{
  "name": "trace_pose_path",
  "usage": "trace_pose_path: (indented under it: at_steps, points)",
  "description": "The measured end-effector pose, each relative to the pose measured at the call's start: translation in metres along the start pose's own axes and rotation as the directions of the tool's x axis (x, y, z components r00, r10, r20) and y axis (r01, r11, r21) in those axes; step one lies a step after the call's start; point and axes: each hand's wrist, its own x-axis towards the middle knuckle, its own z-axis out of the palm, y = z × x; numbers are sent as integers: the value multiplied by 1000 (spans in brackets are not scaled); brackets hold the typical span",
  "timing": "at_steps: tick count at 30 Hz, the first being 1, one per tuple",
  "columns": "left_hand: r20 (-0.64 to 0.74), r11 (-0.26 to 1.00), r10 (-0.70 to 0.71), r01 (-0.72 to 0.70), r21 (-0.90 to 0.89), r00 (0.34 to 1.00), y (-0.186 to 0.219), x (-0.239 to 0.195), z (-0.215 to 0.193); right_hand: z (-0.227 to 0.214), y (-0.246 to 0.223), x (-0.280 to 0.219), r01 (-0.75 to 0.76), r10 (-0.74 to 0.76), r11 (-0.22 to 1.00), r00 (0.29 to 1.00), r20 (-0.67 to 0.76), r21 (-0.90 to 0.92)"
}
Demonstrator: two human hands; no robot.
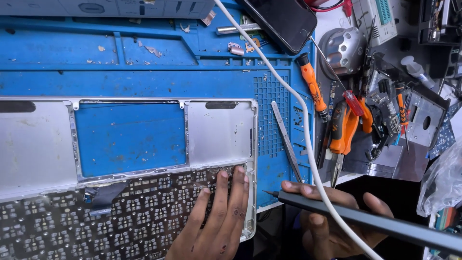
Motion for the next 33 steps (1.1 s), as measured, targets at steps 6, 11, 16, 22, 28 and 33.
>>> trace_pose_path:
  at_steps: [6, 11, 16, 22, 28, 33]
  points:
    - [34, 999, 29, -30, 18, 999, -4, 4, -4, 14, 26, 4, 176, -184, 978, 980, 70, 108]
    - [20, 1000, 26, -25, -10, 999, -8, 6, -4, 17, 55, 20, 398, -434, 887, 891, 130, 234]
    - [52, 998, 54, -56, 24, 997, -6, 3, -1, 23, 56, 18, 315, -360, 906, 924, 125, 283]
    - [50, 996, 85, -86, 12, 995, -6, 1, 2, 29, 60, 18, 376, -396, 906, 915, 76, 196]
    - [41, 996, 88, -89, 8, 995, -10, 4, -2, 6, 36, 39, -124, -78, 913, 882, 465, 388]
    - [38, 998, 59, -59, 3, 998, -6, 2, 0, 40, 15, 33, -93, -20, 964, 909, 417, 250]
